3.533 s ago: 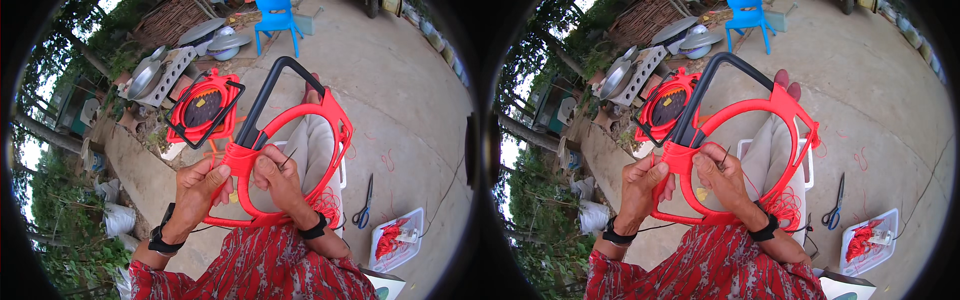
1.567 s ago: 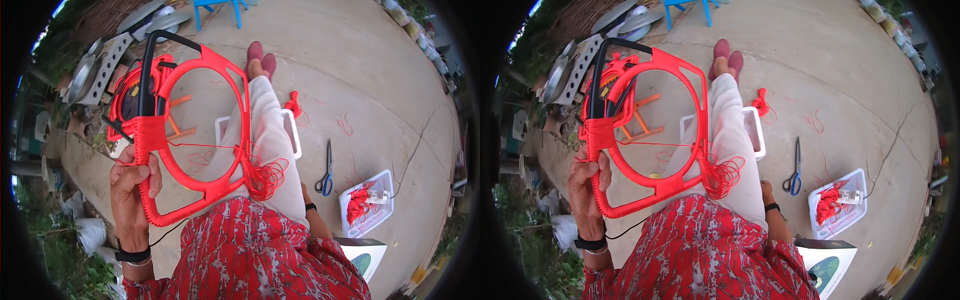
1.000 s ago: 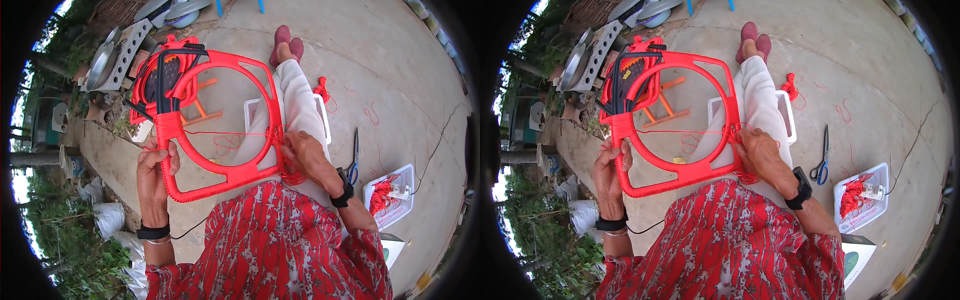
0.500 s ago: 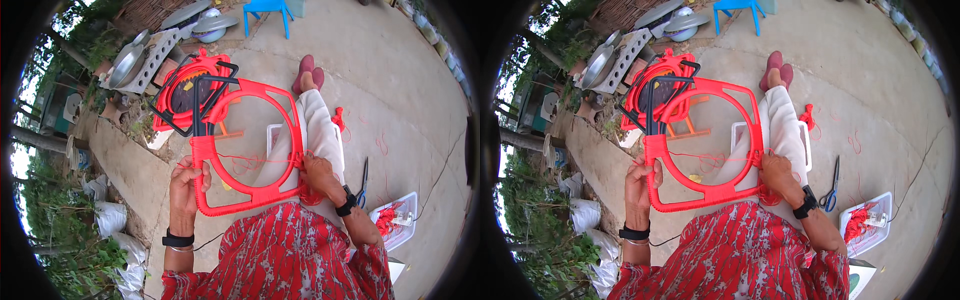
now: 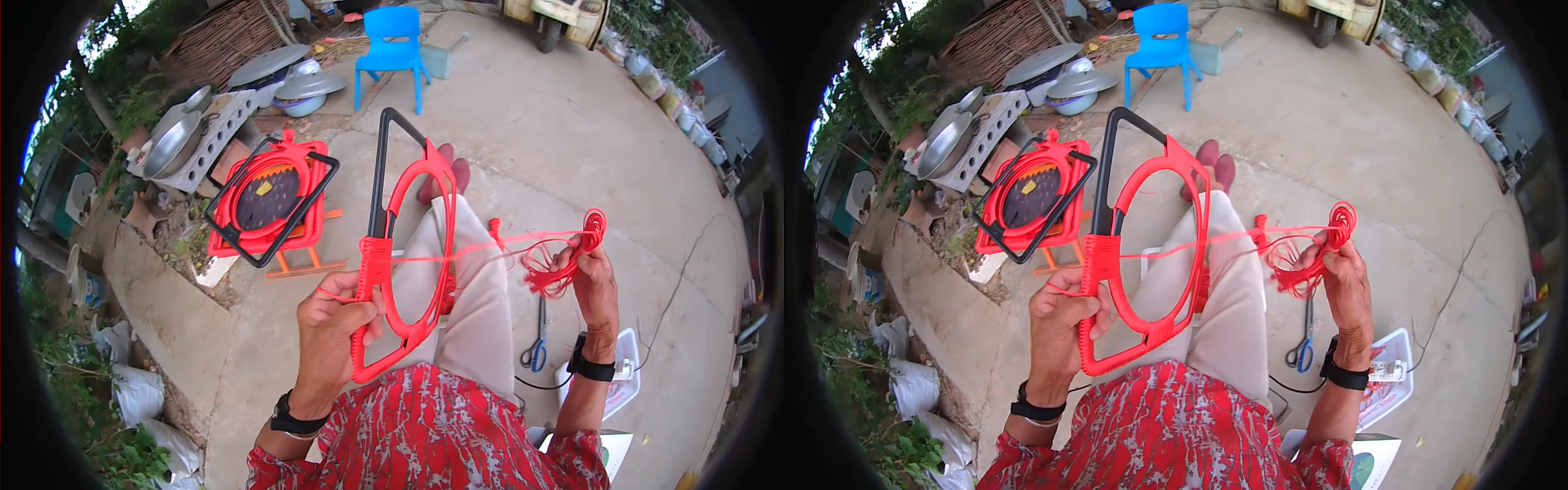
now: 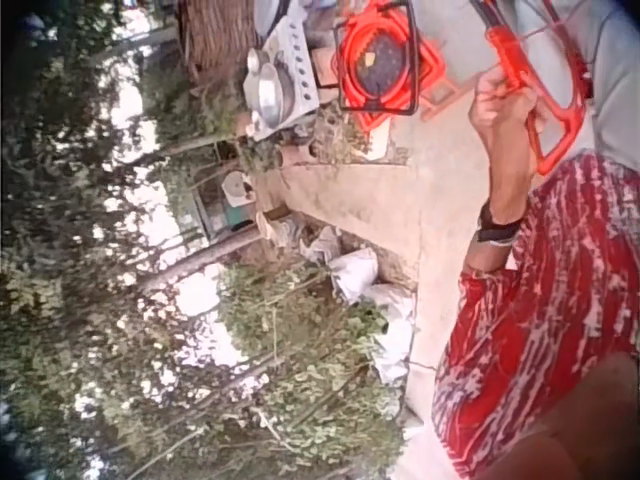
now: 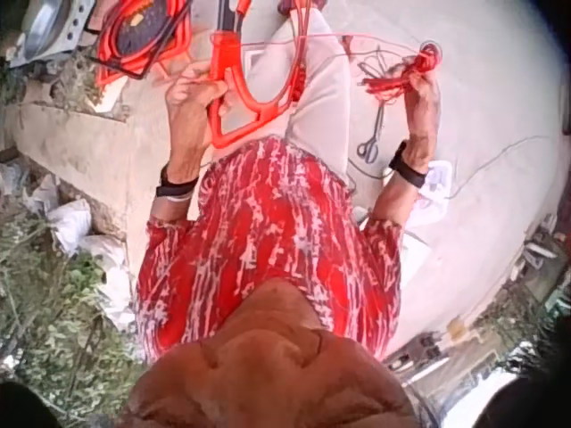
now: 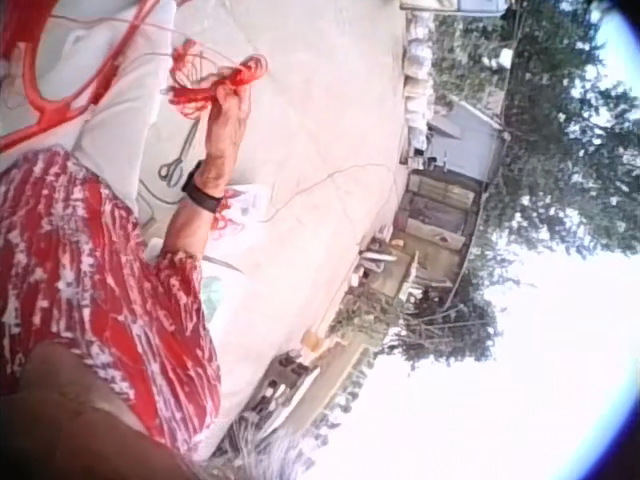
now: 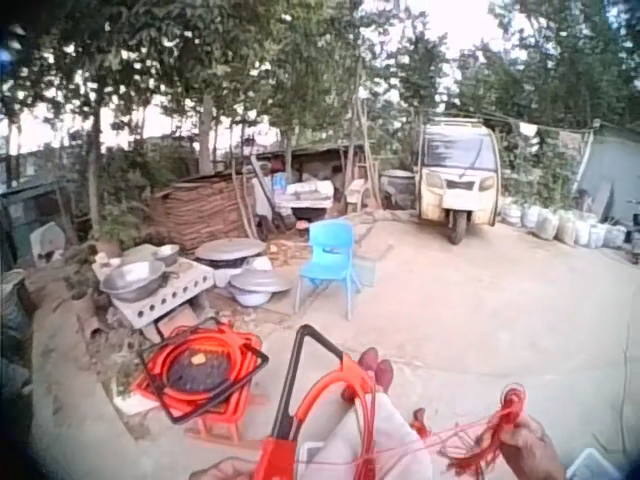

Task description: Wrapping a red furniture frame with red plastic cord to create a woven surface.

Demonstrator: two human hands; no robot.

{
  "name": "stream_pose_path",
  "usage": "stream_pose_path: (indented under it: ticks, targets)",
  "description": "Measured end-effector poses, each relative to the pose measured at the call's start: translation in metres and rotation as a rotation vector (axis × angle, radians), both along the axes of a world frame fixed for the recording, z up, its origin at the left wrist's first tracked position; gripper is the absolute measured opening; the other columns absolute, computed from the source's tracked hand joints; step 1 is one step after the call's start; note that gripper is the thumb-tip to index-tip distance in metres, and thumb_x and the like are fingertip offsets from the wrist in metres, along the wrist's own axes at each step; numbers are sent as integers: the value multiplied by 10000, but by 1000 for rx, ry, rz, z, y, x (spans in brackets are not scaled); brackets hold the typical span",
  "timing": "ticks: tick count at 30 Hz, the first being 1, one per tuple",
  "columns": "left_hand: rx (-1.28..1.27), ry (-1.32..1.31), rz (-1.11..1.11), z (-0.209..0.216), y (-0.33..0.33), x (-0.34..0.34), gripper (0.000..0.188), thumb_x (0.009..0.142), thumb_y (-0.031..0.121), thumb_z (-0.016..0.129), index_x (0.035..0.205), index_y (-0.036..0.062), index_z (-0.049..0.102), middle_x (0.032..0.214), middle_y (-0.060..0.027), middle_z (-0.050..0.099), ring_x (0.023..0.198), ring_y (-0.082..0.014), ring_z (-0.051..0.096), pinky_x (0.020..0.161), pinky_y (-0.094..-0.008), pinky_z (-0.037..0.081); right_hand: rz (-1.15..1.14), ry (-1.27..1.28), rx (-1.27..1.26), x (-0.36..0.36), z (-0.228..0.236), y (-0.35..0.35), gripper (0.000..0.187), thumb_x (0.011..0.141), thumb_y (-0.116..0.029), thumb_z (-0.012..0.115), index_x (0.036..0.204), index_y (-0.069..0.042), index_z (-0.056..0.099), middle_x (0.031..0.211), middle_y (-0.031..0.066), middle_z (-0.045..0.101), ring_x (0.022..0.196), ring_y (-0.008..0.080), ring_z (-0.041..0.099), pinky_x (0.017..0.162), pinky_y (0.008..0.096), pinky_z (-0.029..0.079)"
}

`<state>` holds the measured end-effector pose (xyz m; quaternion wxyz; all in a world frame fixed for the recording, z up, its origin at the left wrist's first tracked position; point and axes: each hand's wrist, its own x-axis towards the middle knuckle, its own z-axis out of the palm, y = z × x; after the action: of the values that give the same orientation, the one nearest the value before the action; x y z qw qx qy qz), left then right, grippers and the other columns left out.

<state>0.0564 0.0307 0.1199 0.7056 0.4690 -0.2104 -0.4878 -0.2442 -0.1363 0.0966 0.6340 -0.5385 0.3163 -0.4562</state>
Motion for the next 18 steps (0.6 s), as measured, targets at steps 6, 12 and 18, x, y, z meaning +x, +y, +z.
stream_pose_path:
  ticks: [6, 12, 18]
  targets:
    - [-30, 35, -68, -37, -15, -47, 242, 823, -74, 537, 1065, -55, 525, 827, -98, 618, 590, -113, 567, 483, -226, 421, -126, -78, 32, -35, 0, 0, 457, 815, -205, 611, 1206, -19, 466, 876, 28, 509, 831, 159, 524, 825, 325, 448]
    - [86, 8, -83, -73, -10, -71, 213, 845, -45, 561, 1051, -38, 505, 826, -73, 603, 591, -85, 550, 501, -215, 424, -47, 83, 101, -47, 0, 17, 743, 723, -290, 706, 1337, -4, 400, 844, 4, 470, 787, 144, 515, 787, 322, 452]
    - [88, 4, -151, -96, -6, -84, 201, 882, 28, 580, 1059, -23, 498, 825, -38, 582, 625, -55, 536, 517, -194, 433, -111, -13, 191, -91, -17, 17, 621, 842, -406, 669, 1284, -26, 454, 742, -30, 430, 701, 115, 458, 721, 307, 421]
